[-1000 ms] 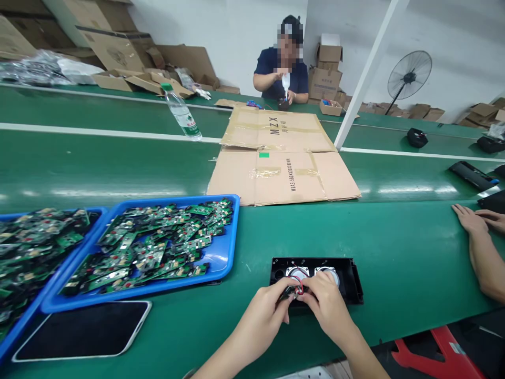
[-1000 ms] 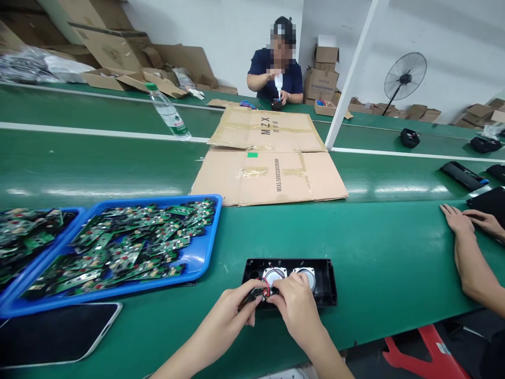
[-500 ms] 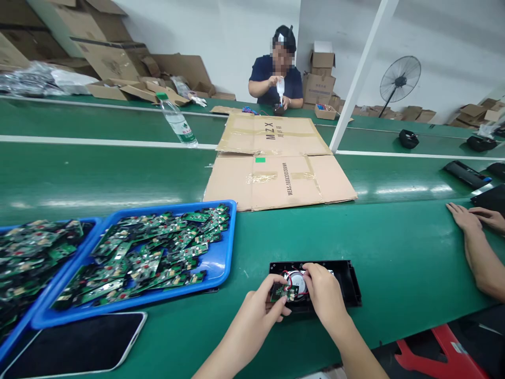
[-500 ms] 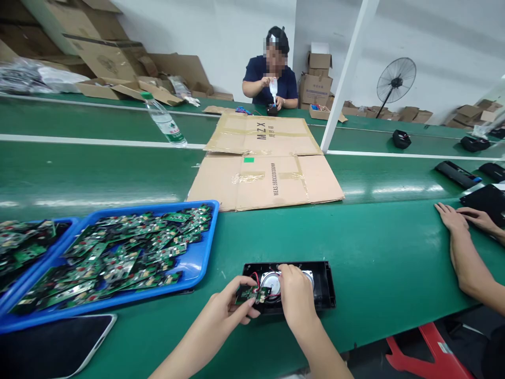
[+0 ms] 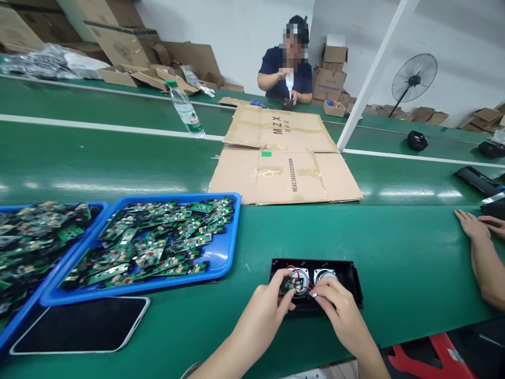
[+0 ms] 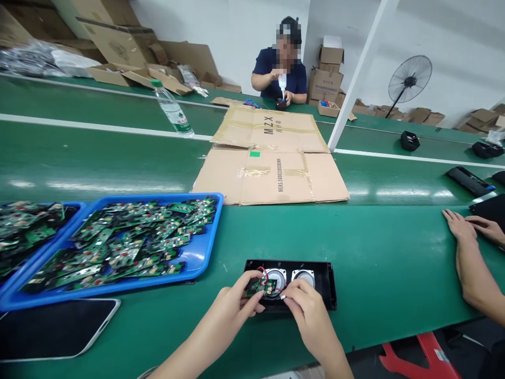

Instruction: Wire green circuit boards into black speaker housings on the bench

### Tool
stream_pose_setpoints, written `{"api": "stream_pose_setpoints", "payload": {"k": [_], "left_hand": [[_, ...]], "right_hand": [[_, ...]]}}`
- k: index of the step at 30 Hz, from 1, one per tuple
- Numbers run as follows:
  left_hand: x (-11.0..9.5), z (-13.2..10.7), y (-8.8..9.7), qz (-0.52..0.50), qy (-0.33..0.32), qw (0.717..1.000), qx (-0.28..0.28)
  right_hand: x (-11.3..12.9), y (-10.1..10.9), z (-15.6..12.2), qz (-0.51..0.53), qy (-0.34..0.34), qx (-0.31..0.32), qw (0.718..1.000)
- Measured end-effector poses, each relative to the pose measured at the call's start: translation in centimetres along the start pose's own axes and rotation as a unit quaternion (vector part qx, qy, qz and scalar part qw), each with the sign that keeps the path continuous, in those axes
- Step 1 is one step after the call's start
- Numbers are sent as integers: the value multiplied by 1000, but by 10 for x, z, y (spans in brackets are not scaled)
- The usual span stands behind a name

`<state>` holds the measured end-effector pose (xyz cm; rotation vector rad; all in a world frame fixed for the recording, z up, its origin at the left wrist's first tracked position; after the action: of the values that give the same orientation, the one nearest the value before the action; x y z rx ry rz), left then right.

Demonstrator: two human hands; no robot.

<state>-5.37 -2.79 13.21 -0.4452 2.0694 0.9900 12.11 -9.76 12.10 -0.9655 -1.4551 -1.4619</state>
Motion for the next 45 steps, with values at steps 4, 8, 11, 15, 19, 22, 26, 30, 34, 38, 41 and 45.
{"api": "stream_pose_setpoints", "payload": {"k": [4,8,11,15,19,22,26,30,34,38,41,45], "left_hand": [[-2,2,-6,54,-17,998,8],[-6,3,-6,69,-36,997,8],[-10,3,-4,85,-42,995,6],[-13,2,-2,94,-58,994,8],[-15,1,-4,108,-91,990,12],[-16,2,-3,127,-123,984,-2],[-17,2,6,120,-138,983,13],[-20,-1,17,108,-150,982,26],[-24,-3,21,119,-170,977,36],[-22,-4,18,106,-170,979,47],[-18,-2,14,88,-166,981,47],[-15,1,13,70,-158,984,34]], "right_hand": [[-7,-13,0,-67,40,-11,997],[-13,-22,4,-217,100,-41,970],[-14,-26,6,-273,117,-44,954],[-10,-25,7,-323,132,-29,937],[-1,-26,10,-366,155,-11,917],[1,-29,13,-374,170,-19,912],[-4,-30,14,-311,133,-72,938],[-11,-25,12,-180,75,-127,973],[-12,-19,15,-144,57,-80,985],[-11,-17,18,-134,61,-49,988],[-11,-18,19,-132,57,-47,989],[-12,-24,19,-149,52,-60,986]]}}
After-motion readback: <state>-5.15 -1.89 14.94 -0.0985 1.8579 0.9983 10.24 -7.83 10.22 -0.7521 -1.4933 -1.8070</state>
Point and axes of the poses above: each hand's wrist, its own z-axis towards the middle knuckle, its own y-axis out of the back of the hand, x = y × z, the point moved 1 cm from there along z, towards the middle knuckle, and after that the axes turned 14 degrees about z, right-handed, at the moved point
